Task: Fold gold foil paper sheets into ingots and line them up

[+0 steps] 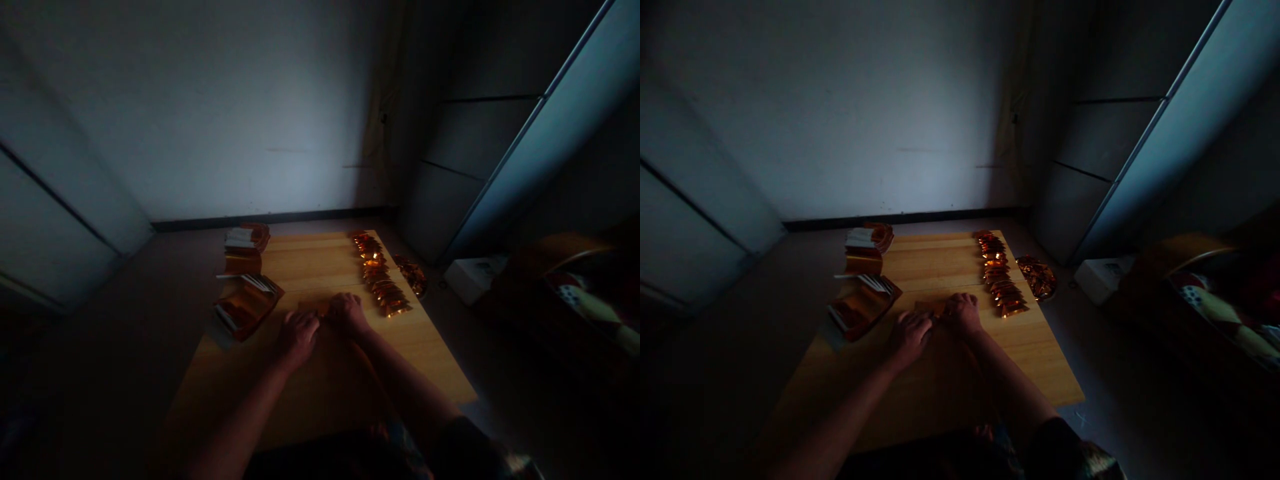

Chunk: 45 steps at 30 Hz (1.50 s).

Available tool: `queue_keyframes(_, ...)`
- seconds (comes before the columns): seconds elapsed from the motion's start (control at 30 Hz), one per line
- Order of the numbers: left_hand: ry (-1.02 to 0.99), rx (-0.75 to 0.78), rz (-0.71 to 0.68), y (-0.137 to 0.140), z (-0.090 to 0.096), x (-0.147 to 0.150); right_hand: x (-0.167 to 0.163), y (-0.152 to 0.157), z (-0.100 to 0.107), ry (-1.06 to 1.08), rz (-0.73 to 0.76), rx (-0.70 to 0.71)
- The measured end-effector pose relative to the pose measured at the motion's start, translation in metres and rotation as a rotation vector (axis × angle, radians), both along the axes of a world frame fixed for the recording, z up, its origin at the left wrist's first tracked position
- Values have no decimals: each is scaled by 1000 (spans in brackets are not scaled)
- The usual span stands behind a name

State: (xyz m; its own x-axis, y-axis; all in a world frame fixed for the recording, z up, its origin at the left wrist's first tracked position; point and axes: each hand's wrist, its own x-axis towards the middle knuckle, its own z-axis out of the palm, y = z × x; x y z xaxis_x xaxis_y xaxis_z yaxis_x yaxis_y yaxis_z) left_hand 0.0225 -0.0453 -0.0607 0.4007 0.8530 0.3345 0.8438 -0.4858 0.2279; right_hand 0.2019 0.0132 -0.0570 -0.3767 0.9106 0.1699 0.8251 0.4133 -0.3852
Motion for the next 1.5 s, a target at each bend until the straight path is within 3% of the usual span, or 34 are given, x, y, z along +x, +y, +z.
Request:
queue_keyframes(0.53, 34, 25, -8, -4, -5, -2, -2, -5, 9, -24, -15, -31)
queue_keyframes(0.97, 62, 27, 1, -5, -1, 0, -1, 1, 1, 60, -59, -56)
queue_keyframes(1.5, 80, 14, -11, -3, -5, -2, -17, 0, 8, 10, -163, -42)
